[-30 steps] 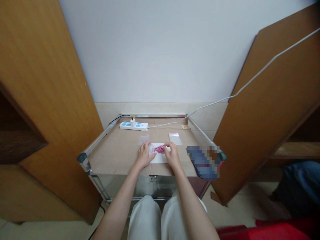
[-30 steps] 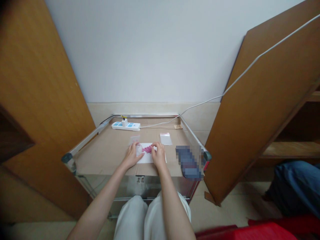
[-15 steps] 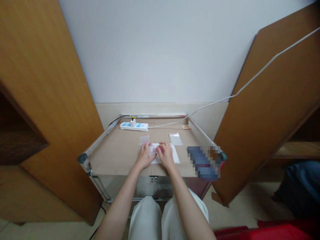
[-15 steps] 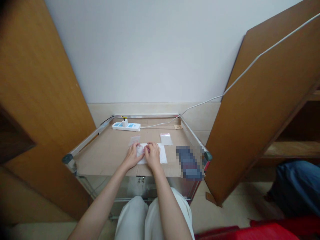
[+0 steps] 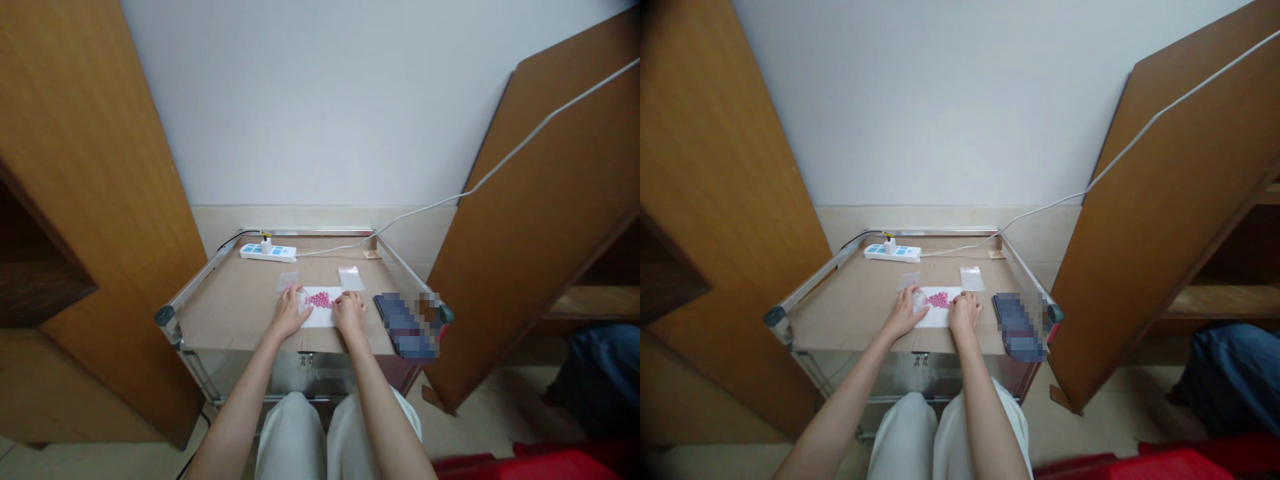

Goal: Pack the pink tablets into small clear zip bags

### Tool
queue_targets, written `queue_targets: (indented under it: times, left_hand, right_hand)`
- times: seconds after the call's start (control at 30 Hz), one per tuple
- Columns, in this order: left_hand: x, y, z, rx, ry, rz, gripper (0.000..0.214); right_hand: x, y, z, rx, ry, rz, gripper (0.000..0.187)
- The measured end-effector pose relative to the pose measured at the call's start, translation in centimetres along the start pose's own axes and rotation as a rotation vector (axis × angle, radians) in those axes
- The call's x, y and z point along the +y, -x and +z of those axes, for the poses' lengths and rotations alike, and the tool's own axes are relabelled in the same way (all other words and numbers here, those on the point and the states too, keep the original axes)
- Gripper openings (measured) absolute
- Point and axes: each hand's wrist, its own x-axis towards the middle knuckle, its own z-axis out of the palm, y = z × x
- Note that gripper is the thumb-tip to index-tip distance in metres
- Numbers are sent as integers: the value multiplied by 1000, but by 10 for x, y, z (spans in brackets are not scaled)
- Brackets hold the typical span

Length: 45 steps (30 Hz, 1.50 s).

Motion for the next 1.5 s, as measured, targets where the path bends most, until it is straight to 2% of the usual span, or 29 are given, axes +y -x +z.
queue_targets:
  times: [0.17,0.3,0.4,0.6,0.8,0.97,1.03,1.13,1.3,1.5]
  left_hand:
    - [0,0,0,1,-4,14,51]
    - [1,0,0,10,0,36,50]
    - [1,0,1,13,1,50,51]
    - [1,-1,3,20,4,57,46]
    - [2,0,0,10,14,43,51]
    - [2,0,-2,-4,22,25,53]
    - [2,0,-2,-11,19,21,53]
    - [4,1,-3,-12,22,13,52]
    - [5,1,-3,-10,26,16,52]
    - [3,1,-1,0,-3,44,53]
  right_hand:
    - [-9,-3,-8,31,-170,-10,8]
    - [-24,-5,-10,74,-411,-115,10]
    - [-35,-1,-6,62,-485,-192,10]
    - [-45,7,-2,-40,-456,-282,15]
    - [-25,-3,-5,36,-321,-91,20]
    - [-4,-4,4,-69,-96,24,23]
    - [0,-3,8,-112,-45,32,22]
    - [1,-3,11,-112,-15,17,20]
    - [-3,-4,5,-12,-68,2,12]
    - [-21,-4,-3,100,-340,-94,10]
